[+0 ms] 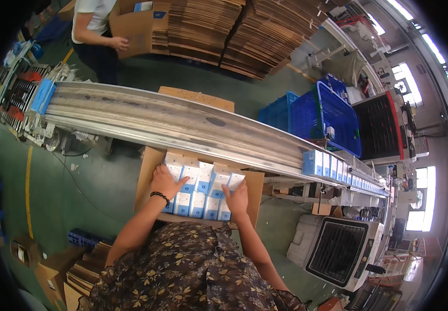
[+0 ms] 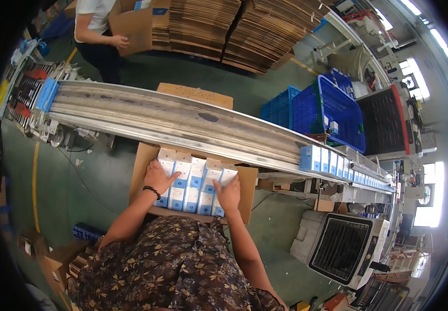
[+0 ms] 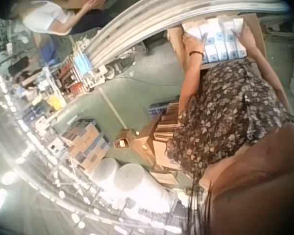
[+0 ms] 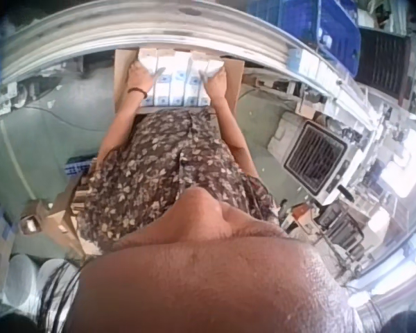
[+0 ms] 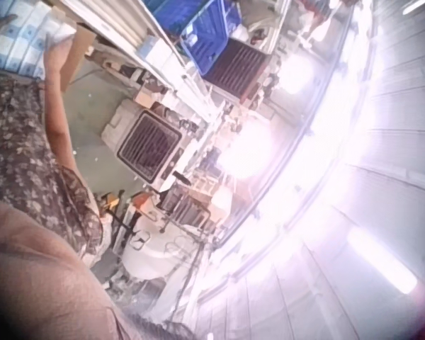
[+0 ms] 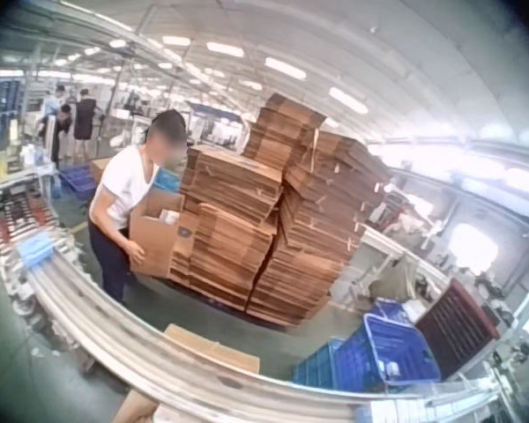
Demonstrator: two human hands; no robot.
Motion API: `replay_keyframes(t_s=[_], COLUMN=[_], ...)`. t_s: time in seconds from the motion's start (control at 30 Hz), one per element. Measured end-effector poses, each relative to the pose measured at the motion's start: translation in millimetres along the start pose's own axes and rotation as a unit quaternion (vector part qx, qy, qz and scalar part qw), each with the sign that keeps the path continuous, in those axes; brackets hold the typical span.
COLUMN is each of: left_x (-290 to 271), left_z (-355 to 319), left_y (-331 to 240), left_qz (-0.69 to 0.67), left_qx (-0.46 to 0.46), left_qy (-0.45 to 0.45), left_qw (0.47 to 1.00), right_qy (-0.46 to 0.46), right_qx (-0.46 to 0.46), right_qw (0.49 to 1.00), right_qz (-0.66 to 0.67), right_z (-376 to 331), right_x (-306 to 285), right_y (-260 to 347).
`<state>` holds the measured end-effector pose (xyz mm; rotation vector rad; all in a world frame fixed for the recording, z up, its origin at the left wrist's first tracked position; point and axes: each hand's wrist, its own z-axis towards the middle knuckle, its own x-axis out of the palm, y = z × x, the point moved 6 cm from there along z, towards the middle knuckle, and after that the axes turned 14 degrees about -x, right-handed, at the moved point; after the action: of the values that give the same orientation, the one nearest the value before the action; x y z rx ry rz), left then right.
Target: The person takes items from a conveyor belt and places them into cardboard boxes, then moves the boxes to a taping machine.
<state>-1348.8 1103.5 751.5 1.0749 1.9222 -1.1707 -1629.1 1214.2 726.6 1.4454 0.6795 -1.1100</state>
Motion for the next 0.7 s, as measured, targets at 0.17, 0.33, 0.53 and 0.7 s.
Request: replay_keyframes(t_s=[0.17, 0.33, 0.53, 0.7], left_x=[25.5, 69.1, -31.3, -143.5], left_z=[54.7, 119.0, 81.4, 6.7], left_y=[-5.6, -6.7, 50.1, 91.8], left_qz=[0.197, 0.313, 0.066, 0.035], left_qx=[-0.019, 0.031, 0.279, 0.208], left_qy=[0.042, 0.047, -0.016, -0.276], left_qw=[0.979, 0.948, 0.958, 0.938], right_qy=[0.221, 0.192, 0.06, -0.073], right_qx=[0.035, -0.175, -0.33, 0.217], right_qw=[0.959, 0.931, 0.929, 0.973], right_qz=[-0.171, -0.258, -0.154, -0.002], right_z=[43.2, 38.3, -55.6, -136.2], right_x=[46.0, 83.8, -43.7, -95.0], right_y=[6.6, -22.6, -23.7, -96.8])
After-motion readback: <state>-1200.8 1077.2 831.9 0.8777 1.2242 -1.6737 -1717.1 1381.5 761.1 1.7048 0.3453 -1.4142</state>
